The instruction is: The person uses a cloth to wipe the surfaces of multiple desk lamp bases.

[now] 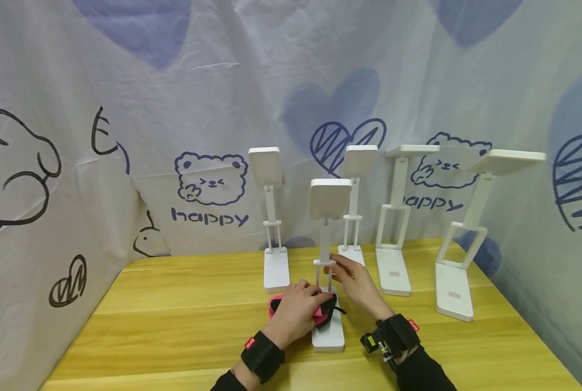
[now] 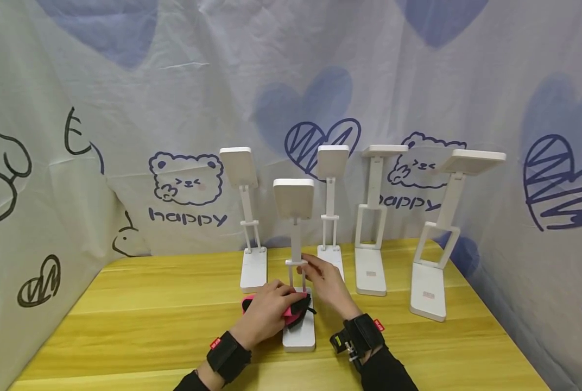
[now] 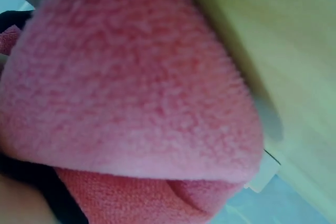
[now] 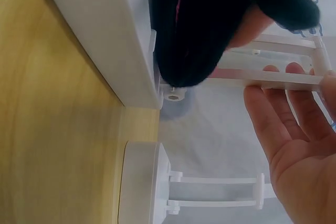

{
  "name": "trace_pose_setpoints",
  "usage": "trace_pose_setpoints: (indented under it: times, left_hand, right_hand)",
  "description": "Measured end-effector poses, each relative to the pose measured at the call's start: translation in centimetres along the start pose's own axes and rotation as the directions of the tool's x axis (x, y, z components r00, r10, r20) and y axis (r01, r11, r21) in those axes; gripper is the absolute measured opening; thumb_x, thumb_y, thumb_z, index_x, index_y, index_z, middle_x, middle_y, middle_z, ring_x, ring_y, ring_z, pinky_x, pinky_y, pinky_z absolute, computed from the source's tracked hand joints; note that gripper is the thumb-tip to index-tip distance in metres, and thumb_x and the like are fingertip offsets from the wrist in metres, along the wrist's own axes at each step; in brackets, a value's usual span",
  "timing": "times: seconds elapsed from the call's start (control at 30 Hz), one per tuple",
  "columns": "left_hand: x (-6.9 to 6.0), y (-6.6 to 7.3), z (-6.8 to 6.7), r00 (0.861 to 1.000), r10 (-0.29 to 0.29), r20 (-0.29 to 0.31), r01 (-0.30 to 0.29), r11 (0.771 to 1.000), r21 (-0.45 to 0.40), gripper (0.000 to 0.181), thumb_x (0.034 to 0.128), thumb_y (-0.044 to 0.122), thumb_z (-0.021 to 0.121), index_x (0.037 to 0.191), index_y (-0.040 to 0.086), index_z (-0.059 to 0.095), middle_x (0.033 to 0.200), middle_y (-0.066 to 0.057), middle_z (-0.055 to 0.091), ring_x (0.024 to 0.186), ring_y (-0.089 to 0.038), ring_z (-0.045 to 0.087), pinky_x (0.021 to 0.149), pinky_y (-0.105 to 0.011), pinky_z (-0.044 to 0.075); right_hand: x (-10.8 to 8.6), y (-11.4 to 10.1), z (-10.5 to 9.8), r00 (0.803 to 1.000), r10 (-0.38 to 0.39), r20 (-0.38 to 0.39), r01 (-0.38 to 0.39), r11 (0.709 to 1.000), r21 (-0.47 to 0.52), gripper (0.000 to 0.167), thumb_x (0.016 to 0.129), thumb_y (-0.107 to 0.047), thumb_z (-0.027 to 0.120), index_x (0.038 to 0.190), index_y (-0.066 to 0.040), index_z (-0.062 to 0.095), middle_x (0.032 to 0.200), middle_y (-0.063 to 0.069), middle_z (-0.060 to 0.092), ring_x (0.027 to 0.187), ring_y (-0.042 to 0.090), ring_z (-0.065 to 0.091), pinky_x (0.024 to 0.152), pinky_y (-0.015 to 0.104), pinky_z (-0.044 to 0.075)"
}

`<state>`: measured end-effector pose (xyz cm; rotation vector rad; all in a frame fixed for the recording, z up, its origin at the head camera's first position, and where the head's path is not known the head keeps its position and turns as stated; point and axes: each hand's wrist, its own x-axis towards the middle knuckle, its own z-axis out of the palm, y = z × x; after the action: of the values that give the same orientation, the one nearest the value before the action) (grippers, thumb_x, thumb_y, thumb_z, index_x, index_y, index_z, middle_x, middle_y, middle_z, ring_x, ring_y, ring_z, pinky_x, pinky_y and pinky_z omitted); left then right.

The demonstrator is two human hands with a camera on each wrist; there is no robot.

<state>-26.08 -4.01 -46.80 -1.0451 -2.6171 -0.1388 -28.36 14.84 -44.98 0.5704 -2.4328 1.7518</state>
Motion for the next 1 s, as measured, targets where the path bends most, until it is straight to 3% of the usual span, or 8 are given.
trace_pose_setpoints:
  times: [0.23,0.4,0.53,0.77,1.0]
  left_hand:
    - [0.1,0.5,0.4,0.997,0.075,-0.016,-0.075,0.997,0.015,0.052,0.0772,0.01,0.077,0.126,0.027,0.066,0.119,0.003,0.067,0.101,-0.018,0.055,0.084,-0.035,0.048]
    - [-0.1,0.9,0.2,0.99,0.138,-0.016,-0.138,0.99,0.014,0.048,0.0789,0.012,0.077,0.122,0.032,0.069,0.122,0.004,0.066,0.104,-0.018,0.054,0.081,-0.034,0.047]
    - [-0.3,1.2,-0.1,0.986,0.163,0.019,-0.163,0.987,-0.019,0.048,0.0778,0.016,0.08,0.121,0.035,0.069,0.121,0.007,0.066,0.106,-0.017,0.053,0.082,-0.034,0.045]
    - [-0.6,1.5,-0.8,0.973,0.198,0.114,-0.184,0.975,-0.123,0.051,0.0738,0.009,0.079,0.115,0.039,0.071,0.122,0.011,0.065,0.11,-0.013,0.051,0.088,-0.036,0.043]
    - [-1.8,1.2,-1.5,0.968,0.207,0.14,-0.167,0.953,-0.253,0.052,0.0762,0.0,0.072,0.108,0.041,0.074,0.117,0.015,0.066,0.107,-0.009,0.051,0.092,-0.033,0.043]
  right_hand:
    - [0.0,-0.6,0.1,1.0,0.017,-0.006,-0.017,1.0,0.007,0.04,0.105,-0.012,0.043,0.141,0.004,0.048,0.118,0.028,0.064,0.114,0.041,0.061,0.095,0.041,0.052]
    - [-0.5,-2.7,0.1,0.999,0.038,-0.009,-0.038,0.999,0.006,0.039,0.104,-0.006,0.042,0.14,0.008,0.047,0.118,0.032,0.062,0.115,0.046,0.059,0.096,0.046,0.05]
    - [-0.9,-4.0,-0.1,0.999,0.038,-0.002,-0.038,0.999,-0.002,0.038,0.103,-0.004,0.043,0.139,0.008,0.048,0.118,0.03,0.062,0.114,0.044,0.06,0.096,0.046,0.05]
    - [-1.0,-4.3,-0.3,1.0,0.015,0.001,-0.015,1.0,0.0,0.038,0.103,-0.004,0.043,0.138,0.009,0.049,0.117,0.032,0.062,0.114,0.047,0.059,0.096,0.049,0.049]
    - [-0.5,-2.6,-0.1,1.0,-0.001,0.009,0.001,1.0,0.004,0.038,0.104,-0.004,0.04,0.139,0.009,0.048,0.114,0.033,0.062,0.114,0.048,0.058,0.096,0.05,0.049]
